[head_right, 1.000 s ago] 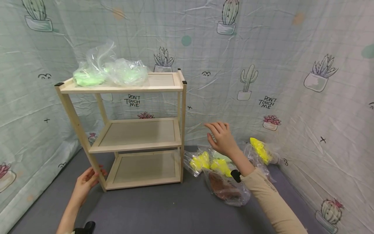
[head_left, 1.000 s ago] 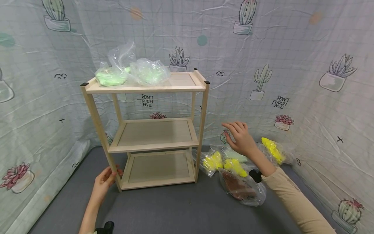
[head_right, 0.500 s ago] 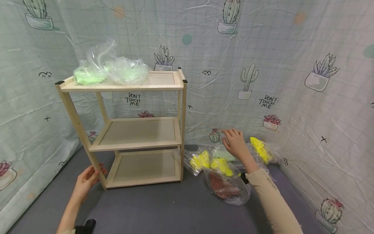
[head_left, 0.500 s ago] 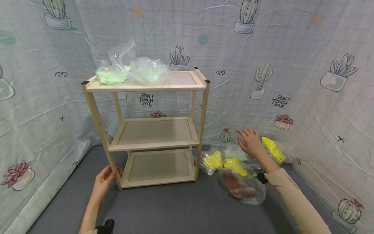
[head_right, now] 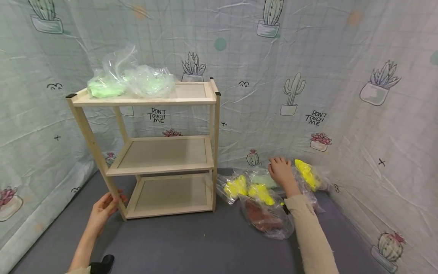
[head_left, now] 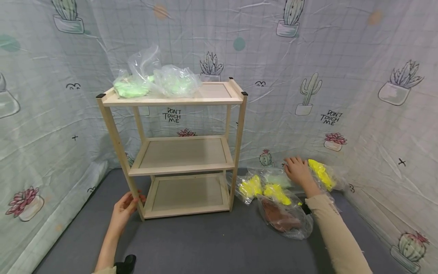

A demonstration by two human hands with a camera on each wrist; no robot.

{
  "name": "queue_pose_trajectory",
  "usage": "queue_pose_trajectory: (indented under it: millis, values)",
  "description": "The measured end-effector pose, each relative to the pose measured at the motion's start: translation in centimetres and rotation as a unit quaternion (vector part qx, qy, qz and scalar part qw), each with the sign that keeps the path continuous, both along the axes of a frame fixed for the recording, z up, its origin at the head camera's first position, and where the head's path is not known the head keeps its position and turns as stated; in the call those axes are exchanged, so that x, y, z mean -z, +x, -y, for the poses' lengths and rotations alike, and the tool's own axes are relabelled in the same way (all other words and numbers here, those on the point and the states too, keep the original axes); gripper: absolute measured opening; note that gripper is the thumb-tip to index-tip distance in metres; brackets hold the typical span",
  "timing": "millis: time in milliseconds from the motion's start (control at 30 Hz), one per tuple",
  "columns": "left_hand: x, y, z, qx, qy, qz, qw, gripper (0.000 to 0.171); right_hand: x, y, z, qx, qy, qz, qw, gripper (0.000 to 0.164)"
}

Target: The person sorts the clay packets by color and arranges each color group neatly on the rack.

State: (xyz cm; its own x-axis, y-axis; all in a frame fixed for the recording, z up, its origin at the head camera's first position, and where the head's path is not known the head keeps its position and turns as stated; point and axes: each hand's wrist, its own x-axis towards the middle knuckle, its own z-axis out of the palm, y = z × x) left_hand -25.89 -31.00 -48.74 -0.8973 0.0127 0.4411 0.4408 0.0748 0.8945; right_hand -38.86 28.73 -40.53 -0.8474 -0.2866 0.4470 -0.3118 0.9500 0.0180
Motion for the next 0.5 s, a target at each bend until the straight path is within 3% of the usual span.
queue_pose_trajectory:
  millis: [100, 300, 500]
  values:
    - [-0.6, 0.4, -0.5, 0.008, 0.015, -0.013, 0.9998, 0.029, 0.4, 0.0, -0.4, 0.017, 0.011, 0.040, 0.999, 0.029]
    - [-2.4, 1.6, -1.8, -0.016, 0.017, -0.003, 0.9997, 0.025, 1.3, 0.2, -0.9, 0.029, 0.038, 0.081, 0.996, 0.030]
    - [-2.0, 1.3, -1.5, -0.005, 0.012, -0.010, 0.9999, 0.027, 2.5, 0.3, -1.7, 0.025, 0.060, 0.102, 0.993, 0.028]
